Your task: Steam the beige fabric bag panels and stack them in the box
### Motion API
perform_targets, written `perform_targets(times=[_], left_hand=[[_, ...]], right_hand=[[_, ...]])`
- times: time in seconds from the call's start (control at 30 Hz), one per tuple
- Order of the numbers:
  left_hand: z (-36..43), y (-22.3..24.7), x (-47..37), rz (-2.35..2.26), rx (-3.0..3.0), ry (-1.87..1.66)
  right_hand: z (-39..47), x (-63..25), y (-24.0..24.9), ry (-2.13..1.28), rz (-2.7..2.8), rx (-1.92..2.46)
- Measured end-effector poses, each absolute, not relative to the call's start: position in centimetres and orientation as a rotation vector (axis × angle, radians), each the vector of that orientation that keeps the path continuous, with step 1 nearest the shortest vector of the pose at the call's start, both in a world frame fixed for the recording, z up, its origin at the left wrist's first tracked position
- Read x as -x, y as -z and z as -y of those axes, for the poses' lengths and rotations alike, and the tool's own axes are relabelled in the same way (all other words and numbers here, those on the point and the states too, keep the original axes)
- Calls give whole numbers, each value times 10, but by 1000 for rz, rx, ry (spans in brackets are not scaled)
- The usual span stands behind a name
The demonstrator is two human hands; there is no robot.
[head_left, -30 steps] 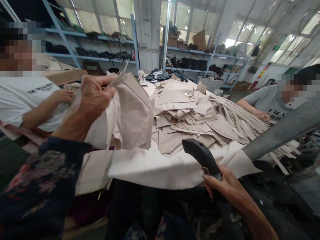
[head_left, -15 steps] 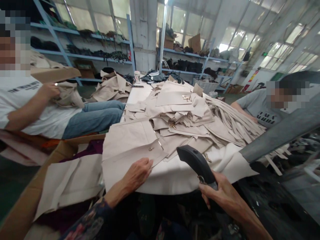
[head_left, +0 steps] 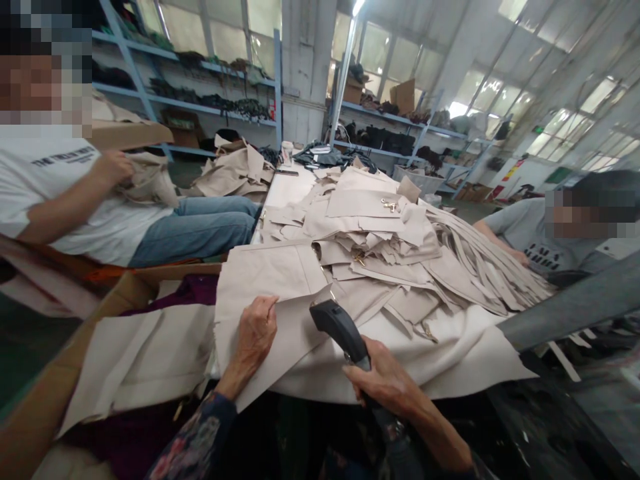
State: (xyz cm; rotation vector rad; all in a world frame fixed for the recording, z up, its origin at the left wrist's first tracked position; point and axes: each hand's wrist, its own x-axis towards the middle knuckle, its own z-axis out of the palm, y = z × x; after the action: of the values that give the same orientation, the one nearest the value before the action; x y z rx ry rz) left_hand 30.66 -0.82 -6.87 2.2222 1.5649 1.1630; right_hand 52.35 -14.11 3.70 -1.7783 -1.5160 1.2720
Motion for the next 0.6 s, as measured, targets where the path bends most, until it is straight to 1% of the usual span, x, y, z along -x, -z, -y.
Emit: perform_targets(times=[0.2, 0.4, 0.47, 0.6], left_hand=[[10, 66, -307, -1583, -2223, -1154], [10, 64, -307, -1591, -2231, -1106], [9, 65, -307, -1592, -2221, -1113], [8, 68, -307, -1593, -2232, -1121]], right_hand=[[112, -504, -23, -1148, 1511, 1838], [103, -522, -47, -930, 1477, 1920], [108, -525, -54, -956, 1486, 1911], [119, -516, -48, -1169, 1486, 1845]])
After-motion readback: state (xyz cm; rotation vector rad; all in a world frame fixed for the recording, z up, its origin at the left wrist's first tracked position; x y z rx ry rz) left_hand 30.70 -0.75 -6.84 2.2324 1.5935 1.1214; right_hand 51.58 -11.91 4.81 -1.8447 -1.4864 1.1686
